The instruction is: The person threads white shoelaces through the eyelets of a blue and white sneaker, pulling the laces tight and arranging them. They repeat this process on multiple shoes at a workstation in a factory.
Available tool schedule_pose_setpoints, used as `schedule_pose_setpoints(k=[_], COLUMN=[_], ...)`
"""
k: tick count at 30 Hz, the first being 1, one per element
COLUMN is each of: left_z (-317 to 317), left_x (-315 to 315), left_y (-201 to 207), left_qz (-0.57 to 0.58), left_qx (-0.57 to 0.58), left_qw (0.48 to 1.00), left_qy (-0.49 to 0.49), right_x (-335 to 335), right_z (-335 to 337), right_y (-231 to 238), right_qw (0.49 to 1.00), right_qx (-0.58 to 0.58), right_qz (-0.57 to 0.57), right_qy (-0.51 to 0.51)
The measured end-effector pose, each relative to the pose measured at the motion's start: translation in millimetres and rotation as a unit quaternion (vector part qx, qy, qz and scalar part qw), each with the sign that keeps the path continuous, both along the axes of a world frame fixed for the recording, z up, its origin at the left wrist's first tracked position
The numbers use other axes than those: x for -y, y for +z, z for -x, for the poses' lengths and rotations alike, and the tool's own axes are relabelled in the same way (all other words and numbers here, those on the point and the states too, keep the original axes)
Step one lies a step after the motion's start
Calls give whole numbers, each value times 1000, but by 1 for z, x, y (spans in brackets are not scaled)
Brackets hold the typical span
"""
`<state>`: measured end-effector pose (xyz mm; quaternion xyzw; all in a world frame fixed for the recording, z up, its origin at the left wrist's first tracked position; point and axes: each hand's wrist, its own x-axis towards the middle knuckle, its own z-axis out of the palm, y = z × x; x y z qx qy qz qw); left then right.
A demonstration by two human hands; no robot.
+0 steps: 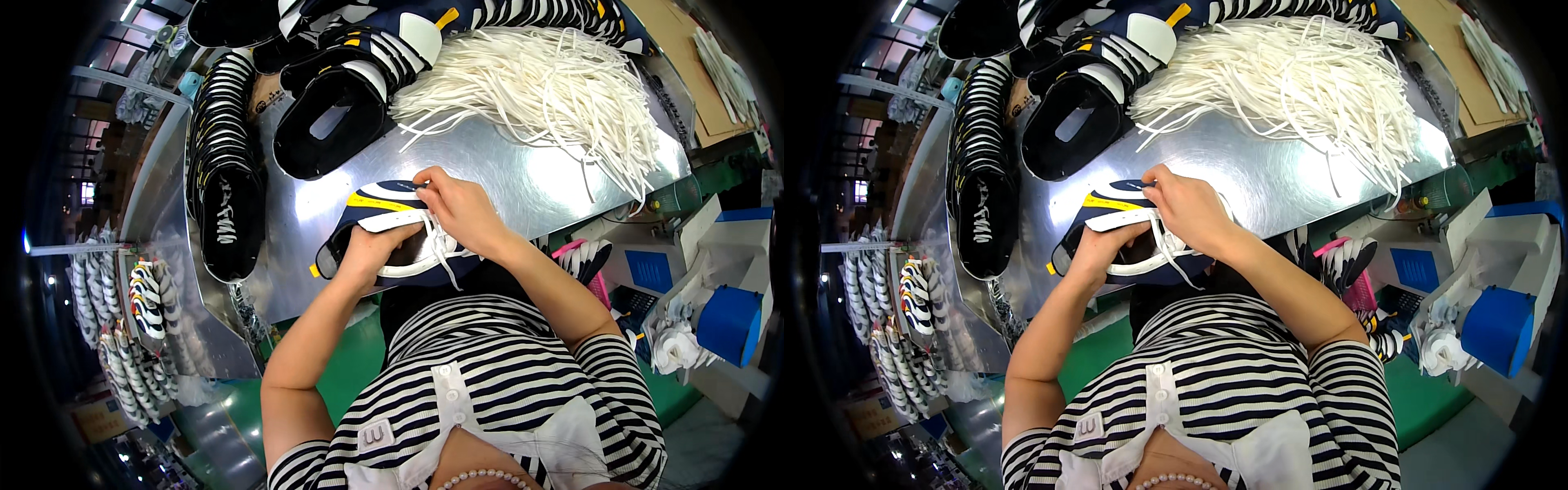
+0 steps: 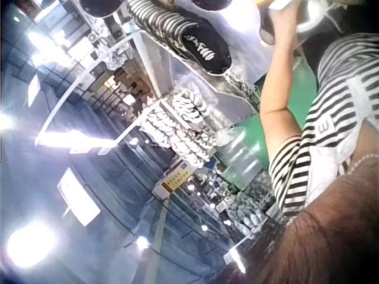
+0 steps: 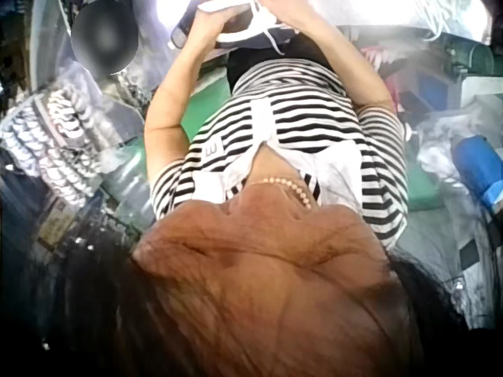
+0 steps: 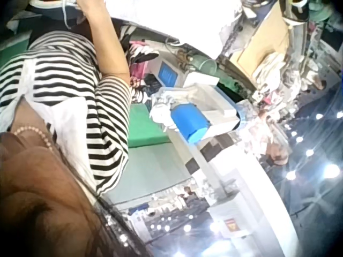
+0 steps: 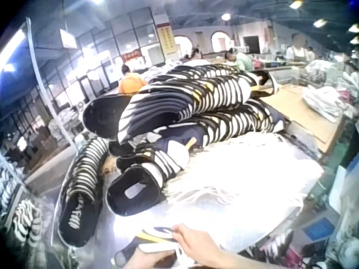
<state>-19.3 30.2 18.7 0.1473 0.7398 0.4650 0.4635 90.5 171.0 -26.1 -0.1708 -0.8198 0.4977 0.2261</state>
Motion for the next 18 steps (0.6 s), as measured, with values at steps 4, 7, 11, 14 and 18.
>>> schedule_pose_setpoints(k=[4, 7, 11, 14, 18], left_z=[16, 6, 30, -21, -49], left_x=[24, 69, 111, 78, 53], left_y=[11, 70, 115, 69, 23], left_qz=[-111, -364, -557, -264, -134], left_qx=[155, 191, 113, -276, -597], left_qw=[973, 909, 816, 924, 775], left_qy=[-132, 72, 109, 31, -161], right_x=[1, 2, -1, 1, 0], right_z=[5, 7, 4, 5, 4], right_y=[-6, -11, -7, -7, -10], right_qw=[997, 997, 994, 994, 995], right_qx=[61, 59, 72, 60, -21], right_qz=[-36, -32, -25, -14, 58], right_qy=[-21, -49, -77, -85, -76])
